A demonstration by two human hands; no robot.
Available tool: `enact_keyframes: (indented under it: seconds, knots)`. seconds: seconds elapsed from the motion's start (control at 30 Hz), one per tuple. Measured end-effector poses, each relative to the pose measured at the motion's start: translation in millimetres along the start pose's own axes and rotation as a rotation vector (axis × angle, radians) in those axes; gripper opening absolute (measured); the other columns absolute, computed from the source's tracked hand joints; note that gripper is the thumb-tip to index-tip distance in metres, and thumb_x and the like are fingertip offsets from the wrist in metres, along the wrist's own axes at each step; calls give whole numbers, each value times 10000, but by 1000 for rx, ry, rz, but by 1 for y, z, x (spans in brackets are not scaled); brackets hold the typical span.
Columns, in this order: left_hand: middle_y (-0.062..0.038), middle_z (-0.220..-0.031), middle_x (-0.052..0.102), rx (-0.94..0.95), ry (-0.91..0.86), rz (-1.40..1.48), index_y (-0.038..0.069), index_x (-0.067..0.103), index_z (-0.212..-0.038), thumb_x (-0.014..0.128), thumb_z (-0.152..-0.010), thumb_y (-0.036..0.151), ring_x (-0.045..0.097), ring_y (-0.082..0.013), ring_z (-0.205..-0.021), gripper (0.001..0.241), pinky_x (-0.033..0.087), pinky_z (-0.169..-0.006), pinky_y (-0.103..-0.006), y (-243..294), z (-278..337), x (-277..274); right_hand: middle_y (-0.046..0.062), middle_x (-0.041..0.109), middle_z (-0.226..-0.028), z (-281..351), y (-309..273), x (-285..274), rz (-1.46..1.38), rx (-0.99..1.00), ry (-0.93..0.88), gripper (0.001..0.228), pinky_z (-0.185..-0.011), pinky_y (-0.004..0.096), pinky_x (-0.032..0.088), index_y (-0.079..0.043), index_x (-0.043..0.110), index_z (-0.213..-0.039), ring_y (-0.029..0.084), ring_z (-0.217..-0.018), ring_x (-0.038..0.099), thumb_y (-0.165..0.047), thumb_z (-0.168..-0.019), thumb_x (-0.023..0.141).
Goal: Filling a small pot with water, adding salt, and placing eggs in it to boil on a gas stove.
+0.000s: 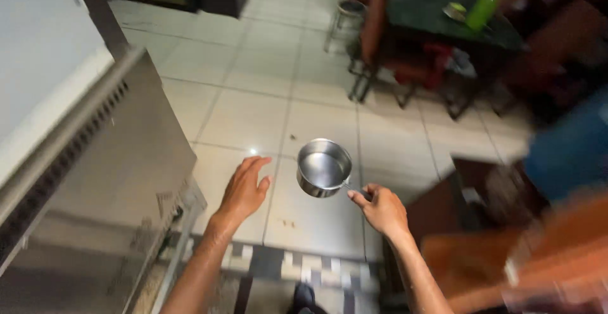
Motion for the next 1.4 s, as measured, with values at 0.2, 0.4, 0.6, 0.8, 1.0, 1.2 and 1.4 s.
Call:
enact_keyframes:
  seconds: [0.2, 0.4, 0.6, 0.8, 1.0, 1.2, 1.4]
  knots:
    - [-133, -1457, 511, -203, 19, -68, 122, 578, -1353, 666, -923, 200, 503, -340, -1330, 446, 440, -1076, -433, -60, -145, -10, 115, 686, -680, -201, -65, 12, -27, -107, -39, 563, -686, 452, 518, -51, 714, -912, 293, -710, 676, -604, -806, 735]
    - [-130, -1477, 495, -277, 95, -99, 114, 558, -1381, 638, -952, 221, 477, -332, -1358, 449, 420, -1096, -441, -159, -287, -15, 113, 611, -620, -387, -146, 39, 27, -137, -102, 547, -636, 444, 468, -47, 675, -765, 279, -636, 602, -587, -848, 709]
    - [-136, -1467, 497, -337, 181, -80, 113, 561, -1378, 637, -954, 228, 462, -341, -1365, 446, 410, -1101, -440, -244, -437, -57, 96, 606, -593, -571, -248, 72, 28, -252, -117, 529, -600, 422, 450, -76, 693, -746, 257, -610, 597, -598, -829, 716]
    - [-137, -1435, 537, -330, 247, -125, 117, 582, -1357, 655, -935, 201, 517, -345, -1318, 436, 447, -1086, -433, -324, -557, -85, 85, 572, -549, -721, -336, 116, 34, -286, -133, 568, -561, 413, 424, -48, 706, -754, 246, -550, 558, -608, -852, 709]
    - [-154, -1426, 537, -372, 287, -159, 126, 589, -1340, 674, -915, 182, 535, -356, -1282, 436, 465, -1046, -438, -419, -687, -100, 66, 599, -551, -875, -428, 174, 34, -325, -193, 530, -554, 414, 414, -90, 754, -766, 229, -548, 575, -612, -847, 703]
    - [-148, -1389, 570, -395, 349, -247, 123, 596, -1325, 692, -909, 197, 547, -347, -1279, 434, 467, -1064, -432, -530, -816, -114, 91, 628, -574, -1032, -533, 244, 2, -498, -212, 523, -546, 415, 434, -84, 753, -794, 223, -551, 610, -605, -819, 711]
    - [-119, -1423, 534, -575, 325, -220, 139, 593, -1330, 688, -910, 199, 527, -323, -1310, 435, 456, -1075, -421, -623, -917, -161, 87, 655, -600, -1150, -656, 310, 38, -480, -359, 529, -567, 408, 441, -81, 762, -800, 214, -571, 619, -604, -850, 699]
Point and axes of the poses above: each hand's wrist, its own z-axis away from the middle knuckle, its own x-axis out of the palm, y = z × x, the point moved 9 cm from there along -z, towards the middle knuckle
